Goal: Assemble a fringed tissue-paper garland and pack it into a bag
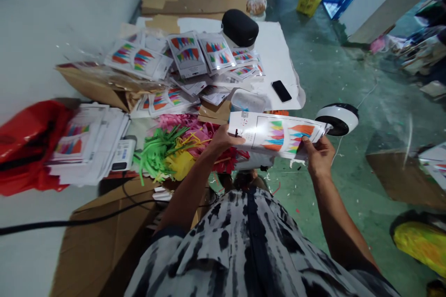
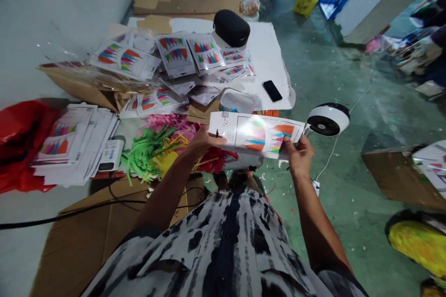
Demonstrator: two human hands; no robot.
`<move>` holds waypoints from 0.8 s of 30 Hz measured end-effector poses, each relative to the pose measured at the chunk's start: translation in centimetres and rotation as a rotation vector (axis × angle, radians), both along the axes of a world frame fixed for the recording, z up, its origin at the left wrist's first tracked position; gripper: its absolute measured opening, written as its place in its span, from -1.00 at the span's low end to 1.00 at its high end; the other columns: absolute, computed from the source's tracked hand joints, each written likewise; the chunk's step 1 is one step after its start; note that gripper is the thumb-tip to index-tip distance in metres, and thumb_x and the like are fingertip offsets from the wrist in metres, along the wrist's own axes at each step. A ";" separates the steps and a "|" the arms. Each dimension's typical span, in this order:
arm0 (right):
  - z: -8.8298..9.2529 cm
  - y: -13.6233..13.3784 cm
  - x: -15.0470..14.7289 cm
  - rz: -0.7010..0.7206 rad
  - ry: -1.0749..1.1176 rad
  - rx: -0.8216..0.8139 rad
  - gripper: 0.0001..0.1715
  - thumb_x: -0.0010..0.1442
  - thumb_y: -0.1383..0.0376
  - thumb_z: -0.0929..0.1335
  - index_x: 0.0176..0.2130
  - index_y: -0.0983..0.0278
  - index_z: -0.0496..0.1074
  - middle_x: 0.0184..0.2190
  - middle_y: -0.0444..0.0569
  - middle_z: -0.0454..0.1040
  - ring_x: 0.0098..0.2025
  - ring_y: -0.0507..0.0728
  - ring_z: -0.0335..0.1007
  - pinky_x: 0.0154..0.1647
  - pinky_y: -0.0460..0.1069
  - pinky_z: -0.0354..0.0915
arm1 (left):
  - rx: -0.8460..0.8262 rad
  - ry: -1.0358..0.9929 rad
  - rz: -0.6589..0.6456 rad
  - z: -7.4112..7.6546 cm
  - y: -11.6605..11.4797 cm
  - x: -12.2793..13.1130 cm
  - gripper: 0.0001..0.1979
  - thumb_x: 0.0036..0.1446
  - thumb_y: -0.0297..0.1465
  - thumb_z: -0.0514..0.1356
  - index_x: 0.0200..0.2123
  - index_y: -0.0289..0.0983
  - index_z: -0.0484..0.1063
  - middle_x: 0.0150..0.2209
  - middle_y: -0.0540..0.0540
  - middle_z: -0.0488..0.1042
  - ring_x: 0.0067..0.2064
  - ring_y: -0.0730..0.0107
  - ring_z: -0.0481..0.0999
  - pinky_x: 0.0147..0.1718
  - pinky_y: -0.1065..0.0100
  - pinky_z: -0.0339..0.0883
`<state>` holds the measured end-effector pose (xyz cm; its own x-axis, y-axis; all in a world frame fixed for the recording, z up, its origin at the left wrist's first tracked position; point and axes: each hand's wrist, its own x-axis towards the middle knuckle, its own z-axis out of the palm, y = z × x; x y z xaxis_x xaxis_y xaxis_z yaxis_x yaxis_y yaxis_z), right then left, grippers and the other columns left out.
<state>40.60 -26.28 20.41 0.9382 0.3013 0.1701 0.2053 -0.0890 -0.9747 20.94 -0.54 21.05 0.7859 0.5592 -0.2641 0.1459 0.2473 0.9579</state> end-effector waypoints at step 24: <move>-2.5 0.4 -1.0 0.036 0.174 0.019 -0.57 0.03 0.16 0.61 -0.11 0.24 0.62 -0.22 -0.06 0.69 -0.30 0.13 0.60 -0.16 0.07 0.53 | 0.171 -0.021 0.299 -0.7 1.1 0.2 -0.47 0.16 0.05 0.27 -0.59 -0.28 0.42 -0.59 0.01 0.34 -0.50 0.47 0.25 -0.51 0.39 0.06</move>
